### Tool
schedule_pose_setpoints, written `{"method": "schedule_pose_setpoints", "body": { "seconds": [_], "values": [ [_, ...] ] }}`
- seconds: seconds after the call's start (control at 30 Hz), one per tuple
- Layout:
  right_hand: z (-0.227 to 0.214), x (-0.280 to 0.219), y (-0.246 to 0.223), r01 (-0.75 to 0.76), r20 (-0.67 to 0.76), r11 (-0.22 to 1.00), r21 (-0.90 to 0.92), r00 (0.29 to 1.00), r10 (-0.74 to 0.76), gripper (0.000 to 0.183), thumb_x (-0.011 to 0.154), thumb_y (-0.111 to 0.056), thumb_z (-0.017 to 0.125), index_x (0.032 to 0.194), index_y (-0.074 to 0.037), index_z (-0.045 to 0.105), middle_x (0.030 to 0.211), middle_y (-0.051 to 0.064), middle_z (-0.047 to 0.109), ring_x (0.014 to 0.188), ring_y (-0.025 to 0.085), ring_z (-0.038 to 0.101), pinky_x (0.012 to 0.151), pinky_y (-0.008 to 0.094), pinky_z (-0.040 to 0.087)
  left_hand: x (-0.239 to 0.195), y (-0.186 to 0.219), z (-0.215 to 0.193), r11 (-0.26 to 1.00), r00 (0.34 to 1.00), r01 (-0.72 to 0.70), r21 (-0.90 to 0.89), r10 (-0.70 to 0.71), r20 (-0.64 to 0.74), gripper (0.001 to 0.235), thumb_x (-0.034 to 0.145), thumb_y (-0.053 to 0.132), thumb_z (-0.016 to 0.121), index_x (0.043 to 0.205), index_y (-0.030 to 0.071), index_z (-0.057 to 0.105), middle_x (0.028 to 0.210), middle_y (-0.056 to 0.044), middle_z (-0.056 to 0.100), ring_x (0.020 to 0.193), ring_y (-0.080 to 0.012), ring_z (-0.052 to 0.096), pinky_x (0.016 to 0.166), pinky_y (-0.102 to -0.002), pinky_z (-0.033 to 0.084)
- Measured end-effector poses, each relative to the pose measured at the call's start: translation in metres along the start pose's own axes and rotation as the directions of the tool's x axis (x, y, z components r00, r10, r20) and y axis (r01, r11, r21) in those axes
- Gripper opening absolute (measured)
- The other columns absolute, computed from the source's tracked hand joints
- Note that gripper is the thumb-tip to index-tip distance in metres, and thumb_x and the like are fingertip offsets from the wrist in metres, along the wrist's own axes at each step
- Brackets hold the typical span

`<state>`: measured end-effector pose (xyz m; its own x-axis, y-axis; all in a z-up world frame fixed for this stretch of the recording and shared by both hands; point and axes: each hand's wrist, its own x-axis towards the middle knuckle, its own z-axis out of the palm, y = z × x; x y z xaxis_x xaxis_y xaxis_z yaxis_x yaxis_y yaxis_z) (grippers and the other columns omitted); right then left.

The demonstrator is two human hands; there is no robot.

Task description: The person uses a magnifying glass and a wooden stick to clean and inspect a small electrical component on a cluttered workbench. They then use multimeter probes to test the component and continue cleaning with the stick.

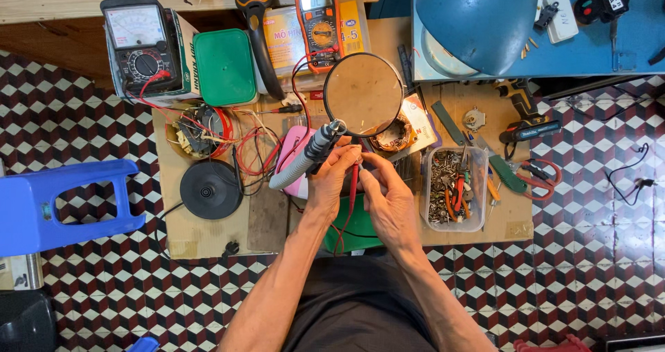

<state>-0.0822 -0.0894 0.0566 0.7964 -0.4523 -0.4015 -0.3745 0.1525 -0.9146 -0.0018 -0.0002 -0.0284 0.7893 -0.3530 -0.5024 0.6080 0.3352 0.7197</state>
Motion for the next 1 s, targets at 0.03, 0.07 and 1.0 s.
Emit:
{"method": "schedule_pose_setpoints", "body": {
  "seconds": [0.03, 0.07, 1.0],
  "values": [
    [0.002, 0.003, 0.0, -0.019, -0.012, 0.999, 0.028, 1.0, 0.019, 0.033, 0.101, -0.016, 0.06, 0.131, -0.004, 0.062, 0.08, -0.001, 0.063, 0.061, 0.004, 0.051, 0.051, 0.02, 0.04, -0.001, -0.001, 0.0, 1.0, 1.0, -0.015, 0.002, 0.015, -0.012, 0.023, 0.092, 0.008, 0.073, 0.113, 0.001, 0.068, 0.095, -0.006, 0.073, 0.086, -0.012, 0.067, 0.08, -0.027, 0.053],
    [0.004, 0.006, 0.0, -0.01, -0.014, 0.999, 0.05, 1.0, 0.011, 0.032, 0.101, -0.016, 0.06, 0.13, -0.003, 0.062, 0.082, -0.001, 0.064, 0.062, 0.004, 0.051, 0.051, 0.02, 0.04, -0.002, -0.001, 0.0, 1.0, 0.999, -0.028, 0.005, 0.028, -0.024, 0.023, 0.091, 0.008, 0.073, 0.113, 0.004, 0.067, 0.095, -0.005, 0.073, 0.085, -0.0114, 0.066, 0.079, -0.027, 0.053],
    [0.003, 0.017, 0.002, 0.072, -0.051, 0.997, -0.007, 0.996, -0.072, 0.031, 0.102, -0.014, 0.061, 0.13, -0.005, 0.069, 0.081, -0.001, 0.067, 0.059, 0.003, 0.052, 0.051, 0.02, 0.044, -0.009, 0.006, 0.006, 0.986, 0.988, -0.144, 0.089, 0.137, 0.074, 0.015, 0.095, 0.002, 0.066, 0.11, 0.0, 0.066, 0.105, -0.007, 0.07, 0.098, -0.0133, 0.069, 0.088, -0.027, 0.058]
  ]
}}
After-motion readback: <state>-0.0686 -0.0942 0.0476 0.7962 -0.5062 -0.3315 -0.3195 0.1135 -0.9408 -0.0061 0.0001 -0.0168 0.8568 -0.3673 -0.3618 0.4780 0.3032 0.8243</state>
